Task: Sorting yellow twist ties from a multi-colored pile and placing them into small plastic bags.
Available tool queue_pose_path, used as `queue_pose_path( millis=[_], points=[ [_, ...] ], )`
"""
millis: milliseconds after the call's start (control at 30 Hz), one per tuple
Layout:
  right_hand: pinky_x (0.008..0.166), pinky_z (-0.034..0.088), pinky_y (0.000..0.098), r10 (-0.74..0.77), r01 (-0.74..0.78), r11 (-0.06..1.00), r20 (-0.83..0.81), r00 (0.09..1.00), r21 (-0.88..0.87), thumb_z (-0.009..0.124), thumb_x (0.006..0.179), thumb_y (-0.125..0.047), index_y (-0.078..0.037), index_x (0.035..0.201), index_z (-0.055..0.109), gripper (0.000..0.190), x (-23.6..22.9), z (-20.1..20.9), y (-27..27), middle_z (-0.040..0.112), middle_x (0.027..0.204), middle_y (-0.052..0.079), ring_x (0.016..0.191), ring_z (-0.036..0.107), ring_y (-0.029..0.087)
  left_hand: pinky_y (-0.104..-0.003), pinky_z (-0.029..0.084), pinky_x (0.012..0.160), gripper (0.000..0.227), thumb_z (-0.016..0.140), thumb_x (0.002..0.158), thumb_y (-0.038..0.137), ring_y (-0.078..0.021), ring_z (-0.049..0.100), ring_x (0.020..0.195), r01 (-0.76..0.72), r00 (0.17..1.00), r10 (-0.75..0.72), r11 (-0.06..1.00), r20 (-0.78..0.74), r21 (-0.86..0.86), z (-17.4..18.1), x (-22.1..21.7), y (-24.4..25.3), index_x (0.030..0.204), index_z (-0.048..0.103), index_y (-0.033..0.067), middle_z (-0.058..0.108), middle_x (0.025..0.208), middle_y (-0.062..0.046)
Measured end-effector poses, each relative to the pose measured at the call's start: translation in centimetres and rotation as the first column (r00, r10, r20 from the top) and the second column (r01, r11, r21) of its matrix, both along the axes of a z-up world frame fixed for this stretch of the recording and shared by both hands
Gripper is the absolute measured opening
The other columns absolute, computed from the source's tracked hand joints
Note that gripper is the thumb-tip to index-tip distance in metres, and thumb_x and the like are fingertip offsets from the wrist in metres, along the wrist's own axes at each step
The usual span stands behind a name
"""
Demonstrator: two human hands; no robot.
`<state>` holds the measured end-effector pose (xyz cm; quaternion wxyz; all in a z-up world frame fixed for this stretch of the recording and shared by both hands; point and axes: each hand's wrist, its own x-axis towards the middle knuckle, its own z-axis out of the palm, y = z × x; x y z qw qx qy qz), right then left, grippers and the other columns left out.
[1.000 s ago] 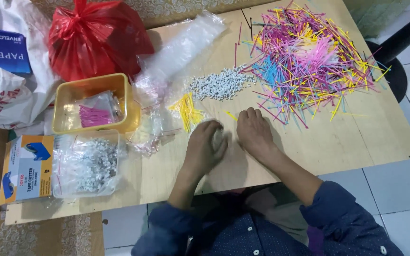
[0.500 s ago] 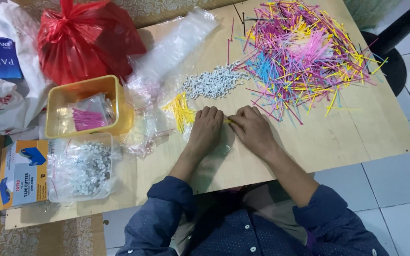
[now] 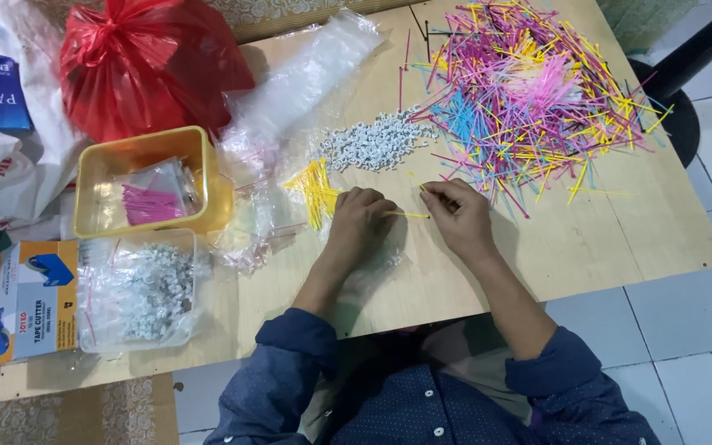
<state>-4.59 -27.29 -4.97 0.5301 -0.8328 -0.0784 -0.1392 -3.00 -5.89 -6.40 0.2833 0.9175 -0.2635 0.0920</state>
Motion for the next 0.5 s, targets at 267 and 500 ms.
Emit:
queue_pose_path(
  millis=[267,500],
  points=[
    [0.058,0.047,0.0239,-0.11,0.114,0.964,-0.033,0.993,0.239,0.074,0.1,-0.011,-0.001,0.103,0.076,0.01,0.0,0.5,0.1,0.067,0.077,0.008,0.074,0.058,0.009,-0.043,0.051,0.093,0.015,0.077,0.088,0.026,-0.0227,0.068,0.092,0.034,0.998,-0.023,0.983,-0.064,0.178,0.8,0.0,-5.6,0.101,0.08,0.0202,0.071,0.092,-0.005],
    [0.059,0.046,0.021,-0.122,0.129,0.953,-0.044,0.992,0.273,0.077,0.098,-0.014,-0.002,0.1,0.075,0.012,-0.1,1.0,0.3,0.068,0.077,0.005,0.074,0.059,0.008,-0.037,0.055,0.084,0.015,0.065,0.095,0.007,-0.0234,0.071,0.081,0.068,0.994,-0.092,0.953,0.066,0.294,1.9,-0.2,-5.9,0.098,0.079,0.007,0.073,0.083,-0.011]
  ],
)
